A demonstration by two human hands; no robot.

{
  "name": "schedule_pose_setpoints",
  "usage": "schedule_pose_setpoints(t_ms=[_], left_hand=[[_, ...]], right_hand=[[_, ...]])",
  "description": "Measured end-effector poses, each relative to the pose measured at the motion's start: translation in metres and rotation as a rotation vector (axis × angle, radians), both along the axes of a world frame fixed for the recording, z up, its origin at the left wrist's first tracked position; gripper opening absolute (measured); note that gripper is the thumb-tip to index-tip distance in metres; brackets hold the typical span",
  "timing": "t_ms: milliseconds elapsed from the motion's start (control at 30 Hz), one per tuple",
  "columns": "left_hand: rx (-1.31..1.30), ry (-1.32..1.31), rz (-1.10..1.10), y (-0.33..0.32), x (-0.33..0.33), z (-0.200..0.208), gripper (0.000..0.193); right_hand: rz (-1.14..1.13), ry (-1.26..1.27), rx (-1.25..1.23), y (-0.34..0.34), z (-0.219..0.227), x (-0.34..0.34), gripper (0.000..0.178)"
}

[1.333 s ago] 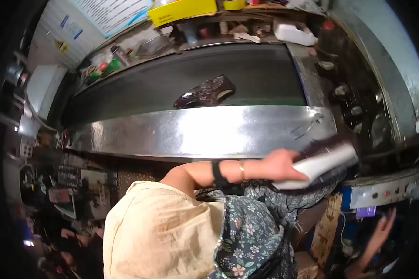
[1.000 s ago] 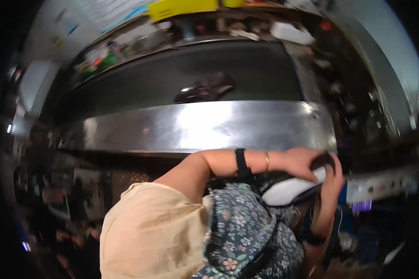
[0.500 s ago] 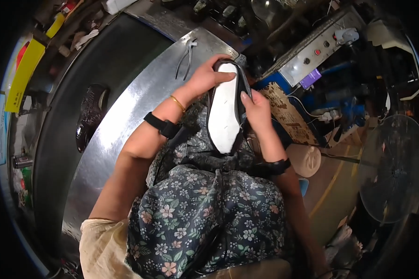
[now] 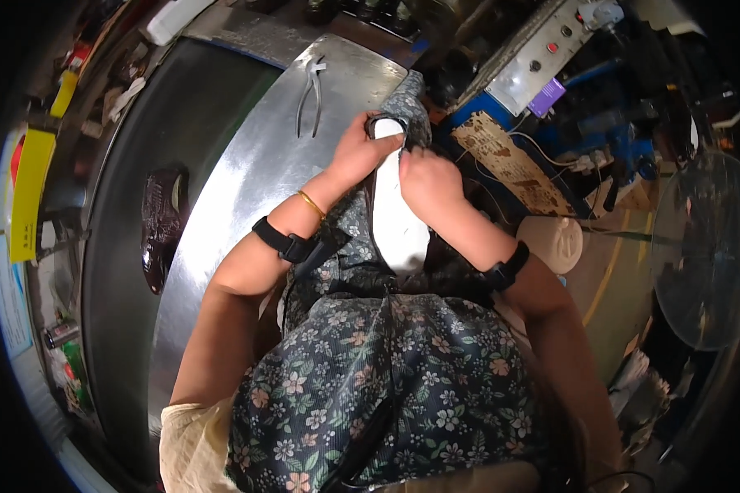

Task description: The recorder is stretching shoe uppers over lasts and securing them using pliers and automated machinery in a factory.

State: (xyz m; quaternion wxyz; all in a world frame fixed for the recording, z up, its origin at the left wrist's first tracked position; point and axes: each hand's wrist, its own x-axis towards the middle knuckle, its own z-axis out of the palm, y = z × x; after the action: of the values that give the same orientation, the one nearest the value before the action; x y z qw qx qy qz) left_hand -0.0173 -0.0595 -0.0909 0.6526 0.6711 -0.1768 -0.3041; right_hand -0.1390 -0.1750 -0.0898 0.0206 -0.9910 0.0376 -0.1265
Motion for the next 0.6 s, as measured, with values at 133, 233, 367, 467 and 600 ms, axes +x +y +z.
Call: schedule_pose_setpoints(t_ms=[133, 233, 367, 467, 600], left_hand=[[0.077, -0.058, -0.017, -0.012, 0.007, 0.005, 0.067], [0.062, -0.097, -0.045, -0.011, 0.002, 0.001, 0.066], [0.113, -0.112, -0.012, -0.004, -0.009, -0.004, 0.062], [0.113, -0.03, -0.091, 0.0, 0.002, 0.005, 0.061], [-0.205, 0.785, -0.206, 0.01, 0.039, 0.02, 0.064]], right_hand=[[-0.091, -0.089, -0.116, -0.003, 0.016, 0.009, 0.02], [-0.142, 0.106, 1.077, -0.005, 0.025, -0.022, 0.048], [-0.269, 0.608, 0.842, 0.005, 0.017, -0.073, 0.061], [-0.175, 0.267, 1.296, 0.008, 0.003, -0.069, 0.072], [-0.19, 0.224, 1.516, 0.013, -0.005, -0.04, 0.084]])
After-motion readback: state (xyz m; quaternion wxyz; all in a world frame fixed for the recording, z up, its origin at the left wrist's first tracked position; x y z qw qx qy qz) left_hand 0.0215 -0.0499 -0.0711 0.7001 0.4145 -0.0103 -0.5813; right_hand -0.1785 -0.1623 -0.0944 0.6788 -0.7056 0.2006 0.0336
